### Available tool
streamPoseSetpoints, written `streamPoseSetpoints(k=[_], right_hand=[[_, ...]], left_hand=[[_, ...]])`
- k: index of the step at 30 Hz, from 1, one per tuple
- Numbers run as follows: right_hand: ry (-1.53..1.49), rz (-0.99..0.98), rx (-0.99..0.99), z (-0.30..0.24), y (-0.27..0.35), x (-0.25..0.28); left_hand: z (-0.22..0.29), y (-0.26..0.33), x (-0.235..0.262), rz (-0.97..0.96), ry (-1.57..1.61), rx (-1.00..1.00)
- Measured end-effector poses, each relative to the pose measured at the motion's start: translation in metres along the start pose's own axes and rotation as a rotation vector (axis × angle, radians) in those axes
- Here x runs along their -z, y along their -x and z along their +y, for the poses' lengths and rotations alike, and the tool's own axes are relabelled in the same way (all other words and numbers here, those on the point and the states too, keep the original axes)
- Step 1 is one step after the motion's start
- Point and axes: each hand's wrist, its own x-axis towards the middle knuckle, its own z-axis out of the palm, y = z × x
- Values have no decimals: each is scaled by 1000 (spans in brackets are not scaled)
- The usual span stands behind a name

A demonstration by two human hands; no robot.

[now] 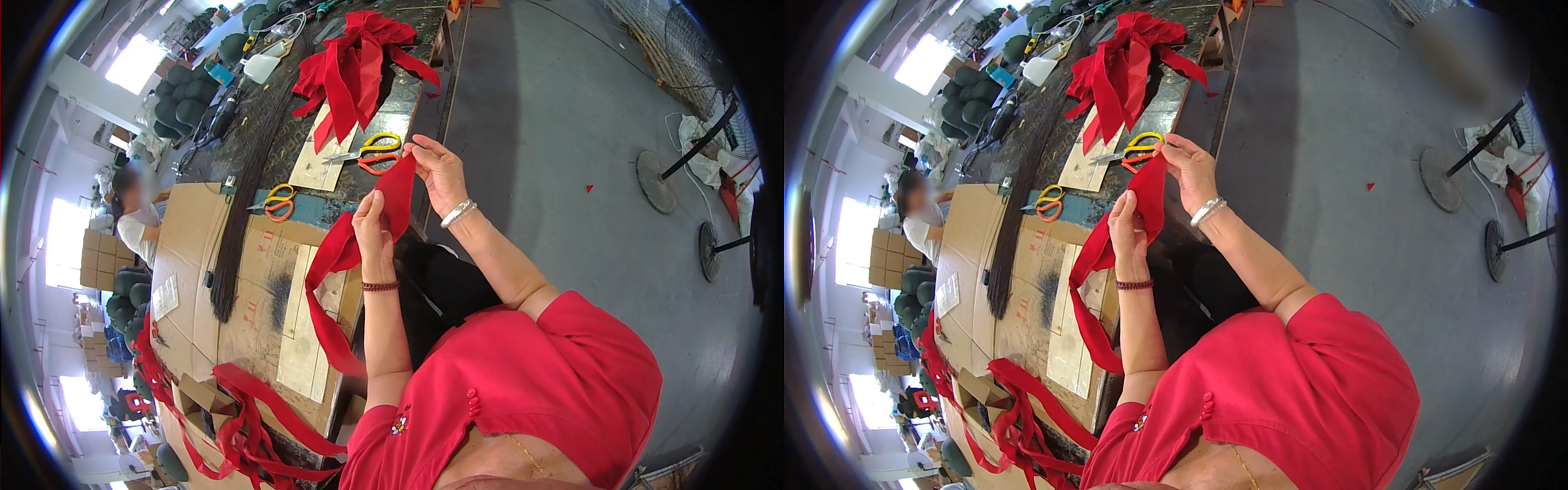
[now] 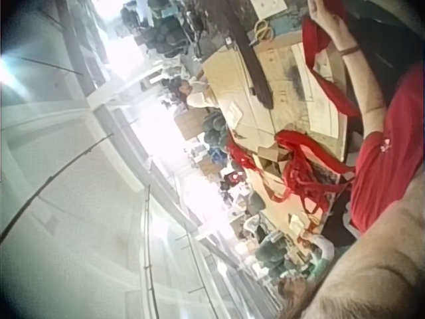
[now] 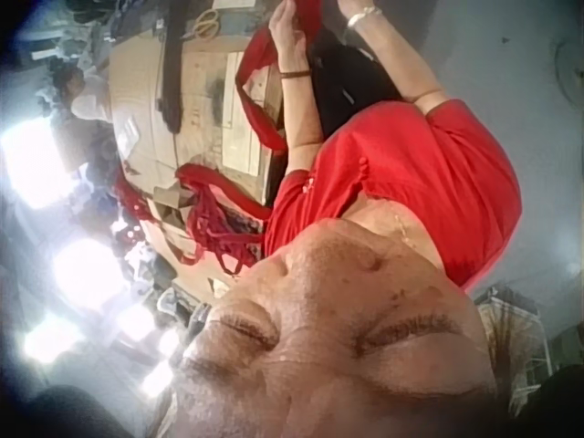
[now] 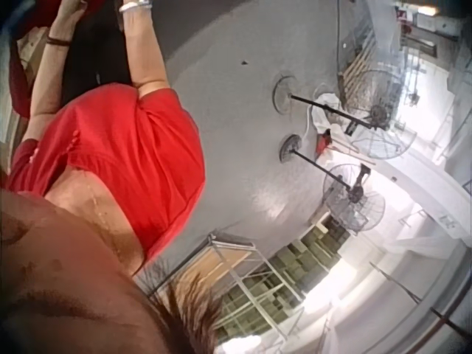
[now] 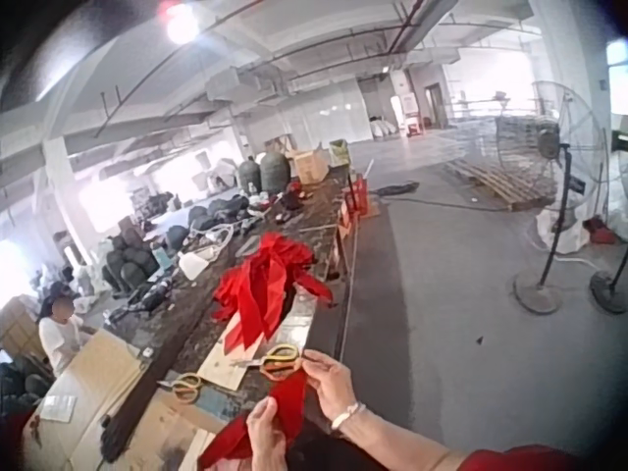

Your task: Cutting and measuring red fabric strips using scissors and a wooden template.

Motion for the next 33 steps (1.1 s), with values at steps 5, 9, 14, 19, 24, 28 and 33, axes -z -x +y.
streamPoseSetpoints(k=[5, 9, 14, 19, 24, 28, 33], right_hand=[[-138, -86, -138, -8, 8, 6], [-91, -119, -140, -9, 12, 7], [-71, -249, -147, -6, 5, 21], [426, -141, -119, 11, -59, 33], [1556, -631, 448, 71, -125, 9], [2006, -848, 552, 100, -138, -5], [1929, -898, 424, 94, -145, -4]], left_hand=[[5, 5, 1, -28, -2, 2], [6, 8, -3, -28, 4, 15], [5, 11, 2, -21, -1, 27], [7, 20, 16, 37, -156, 90], [9, 27, 20, 0, -120, 80], [12, 28, 16, 21, -138, 24], [17, 32, 7, 44, -175, -10]])
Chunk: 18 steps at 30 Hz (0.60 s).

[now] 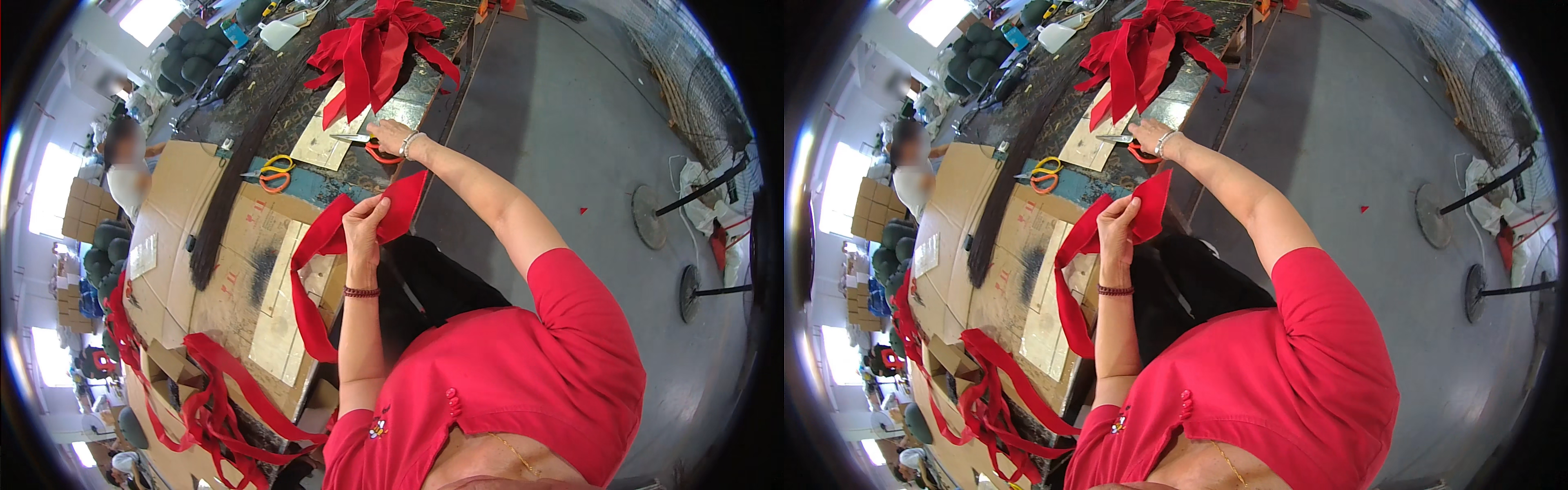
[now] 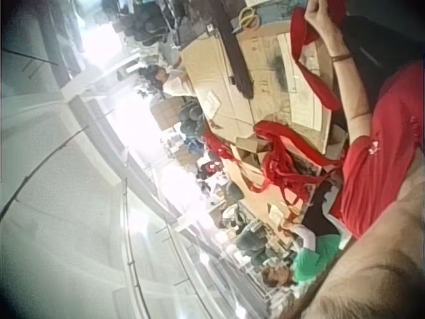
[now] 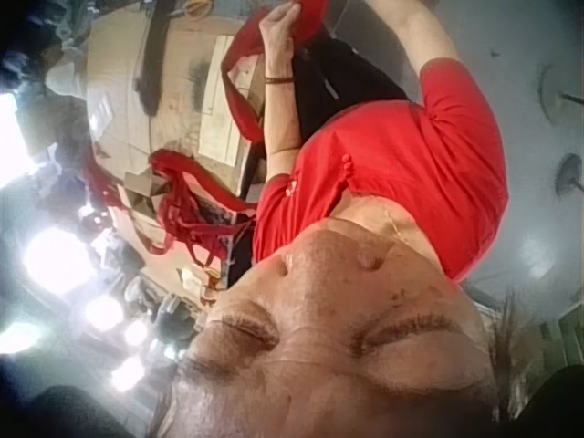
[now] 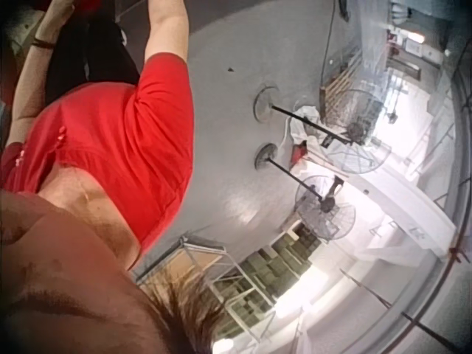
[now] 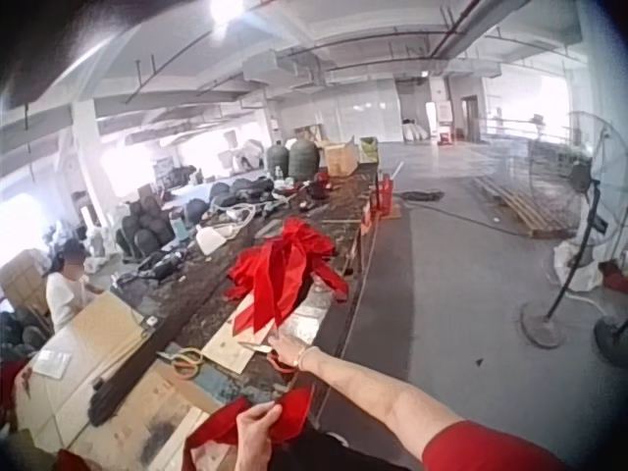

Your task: Cutting and measuring red fabric strips using scissors and a wooden template.

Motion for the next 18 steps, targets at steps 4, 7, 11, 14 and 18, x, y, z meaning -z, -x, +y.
streamPoseSetpoints(k=[4, 7, 11, 14, 18], right_hand=[[83, -24, 100, 6, 8, -2], [79, 16, -28, 10, 18, -5], [-774, -12, -348, 30, 59, 16], [-1439, -118, -244, 34, 121, 34], [-1670, -47, -355, 19, 185, 54]], left_hand=[[4, 3, -7, -11, -159, -44], [6, 2, -11, -51, -226, -52], [8, -1, -14, -83, -250, -16], [11, -2, -16, -99, -237, 41], [12, -4, -17, -110, -267, 80]])
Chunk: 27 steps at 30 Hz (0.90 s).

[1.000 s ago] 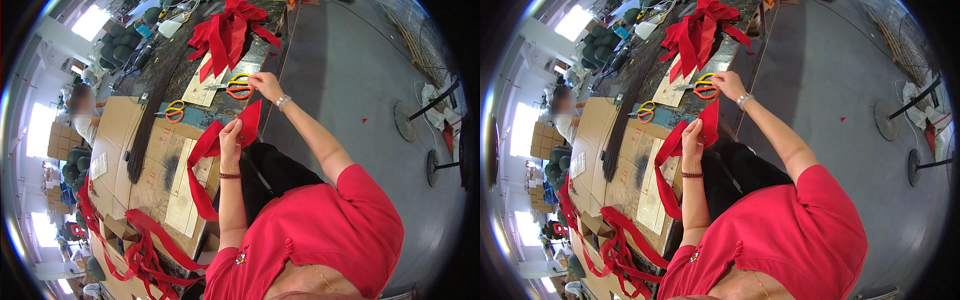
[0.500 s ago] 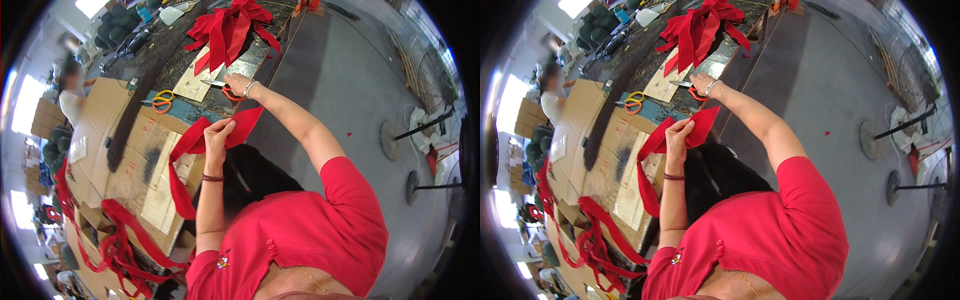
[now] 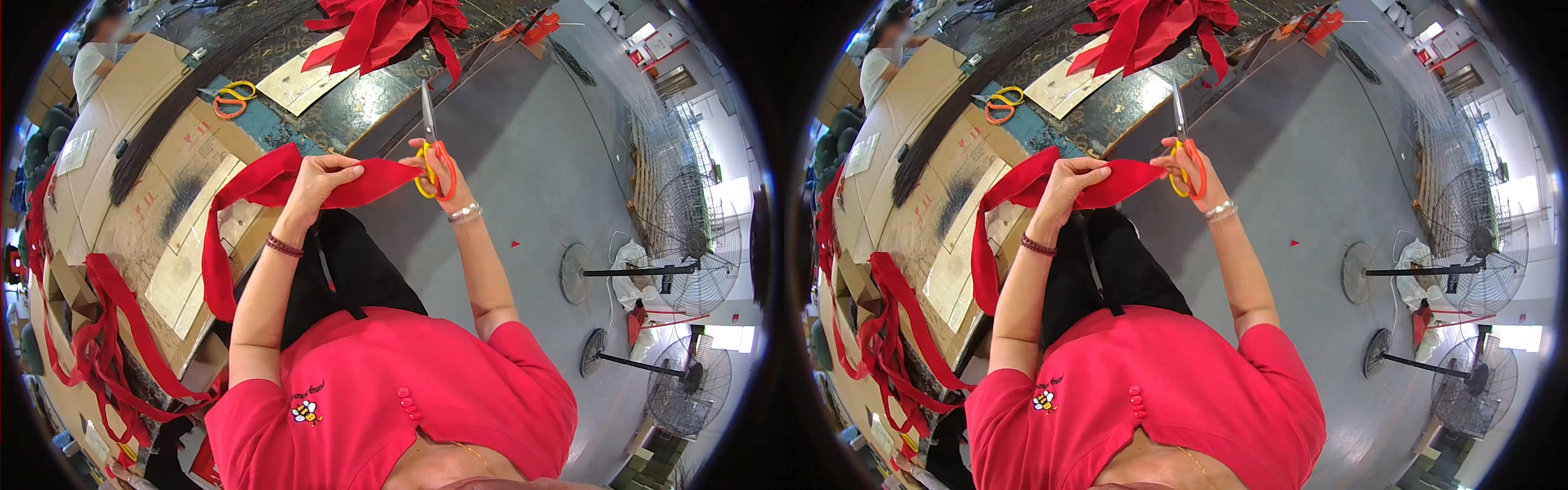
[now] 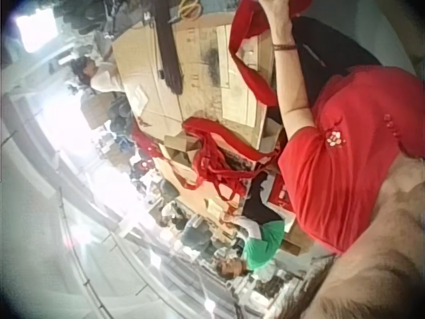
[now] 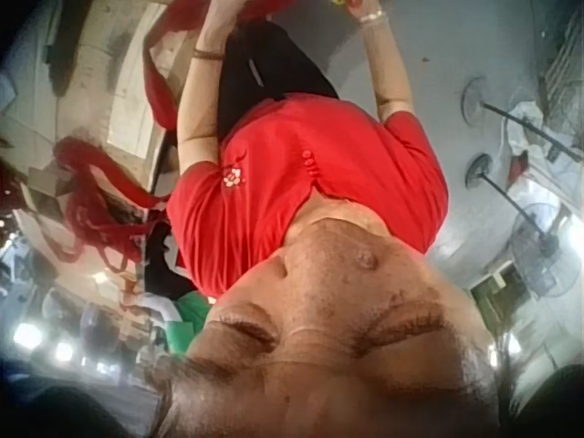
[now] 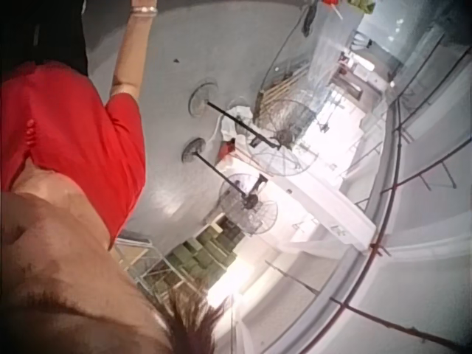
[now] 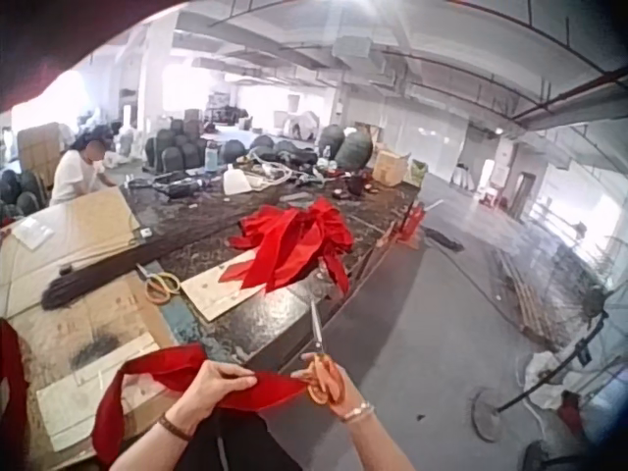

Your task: Cutting and measuring red fabric strips using scissors and a wooden template.

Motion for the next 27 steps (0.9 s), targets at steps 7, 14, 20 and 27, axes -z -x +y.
streamPoseSetpoints(k=[7, 14, 20, 27], right_hand=[[173, 84, 282, -10, 32, -19], [132, 52, 250, -14, 36, -25], [213, 121, 266, -12, 40, -31], [248, 225, 345, -4, 42, -35]], left_hand=[[-7, -4, 1, -54, -68, 21], [-13, -6, -2, -39, -189, -21], [-17, -4, -1, -37, -179, -35], [-9, 10, -13, 168, -543, -445]])
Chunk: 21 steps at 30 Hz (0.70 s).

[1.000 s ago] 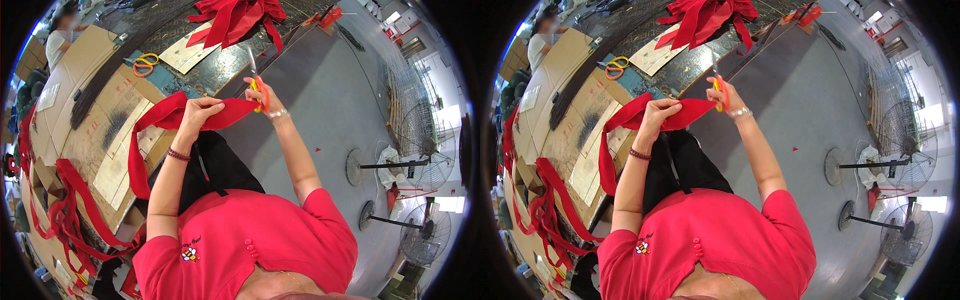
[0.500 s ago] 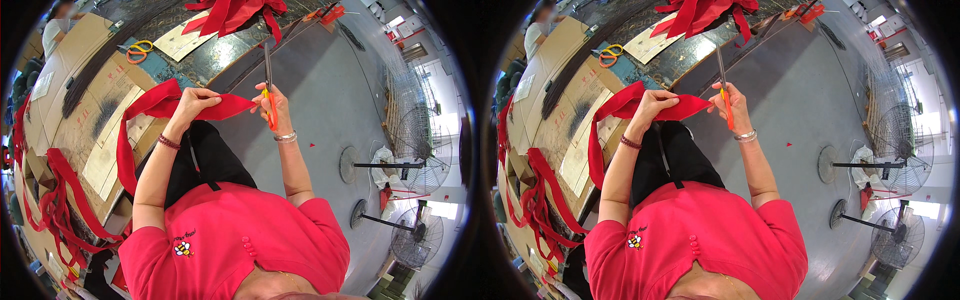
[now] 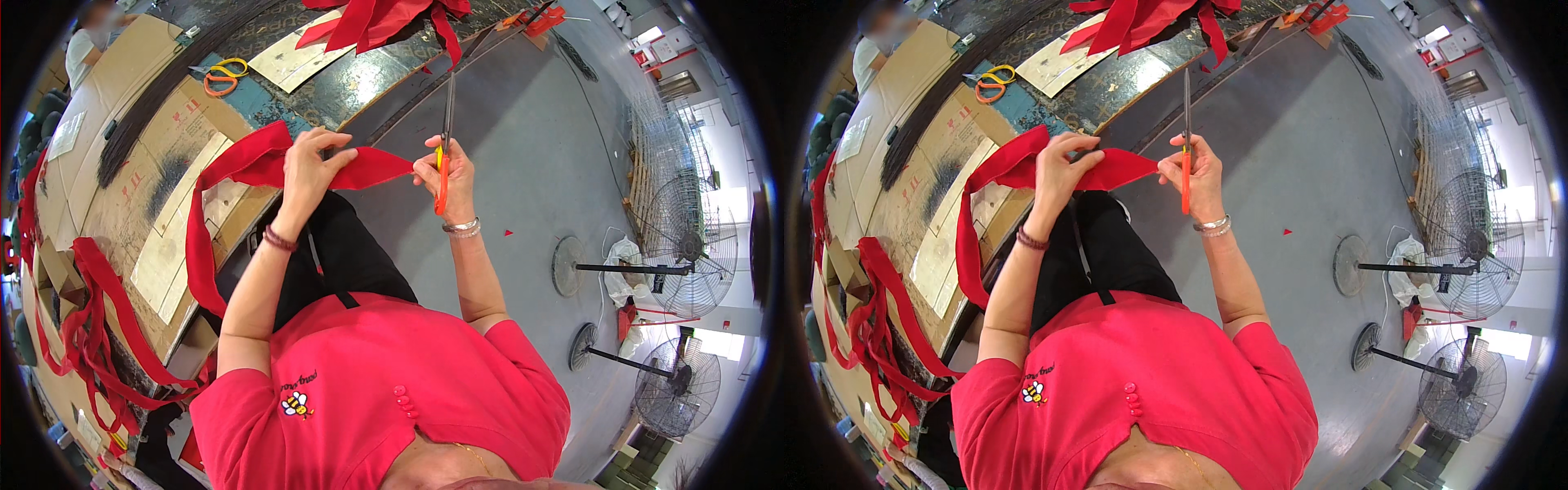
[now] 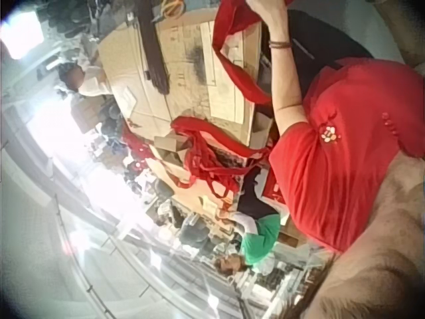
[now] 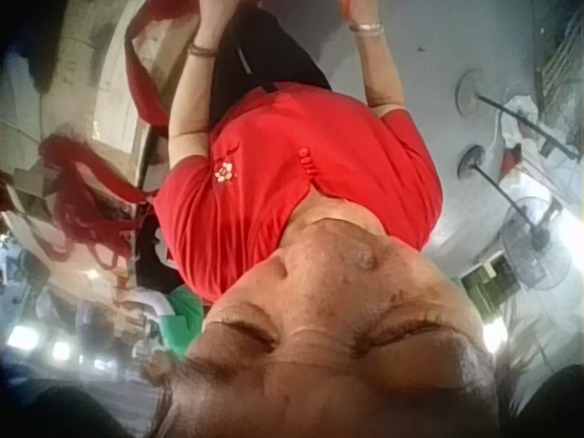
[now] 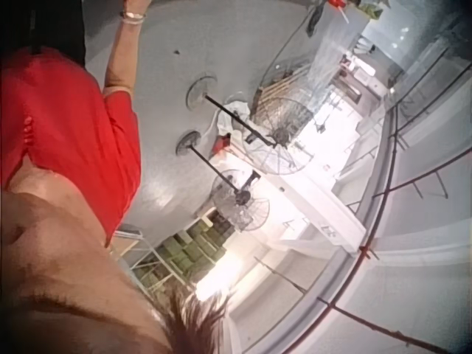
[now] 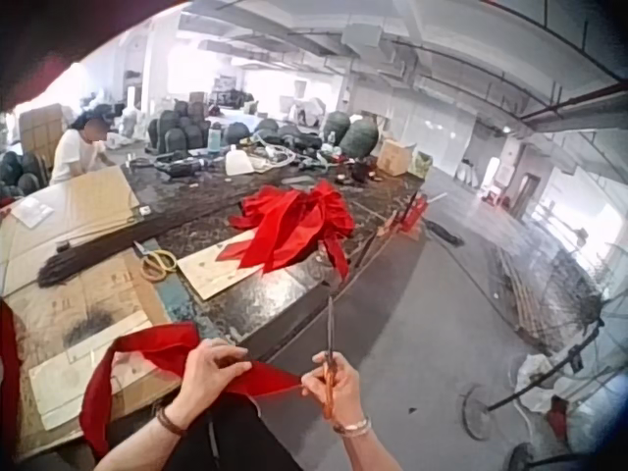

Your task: Cutting and measuring red fabric strips using scissors and a wooden template.

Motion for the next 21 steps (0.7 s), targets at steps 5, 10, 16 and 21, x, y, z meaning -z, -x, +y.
streamPoseSetpoints(k=[5, 10, 16, 21], right_hand=[[-54, 35, -76, 3, 9, -5], [-68, 81, -120, 1, 23, -7], [-95, 135, -238, 5, 54, 1], [-178, -173, -215, 0, 83, 13]], left_hand=[[38, 57, -35, -524, 451, 633], [20, 66, -101, -49, 1168, 709], [9, 63, -104, 90, 1200, 676], [19, 64, -84, 11, 1193, 793]])
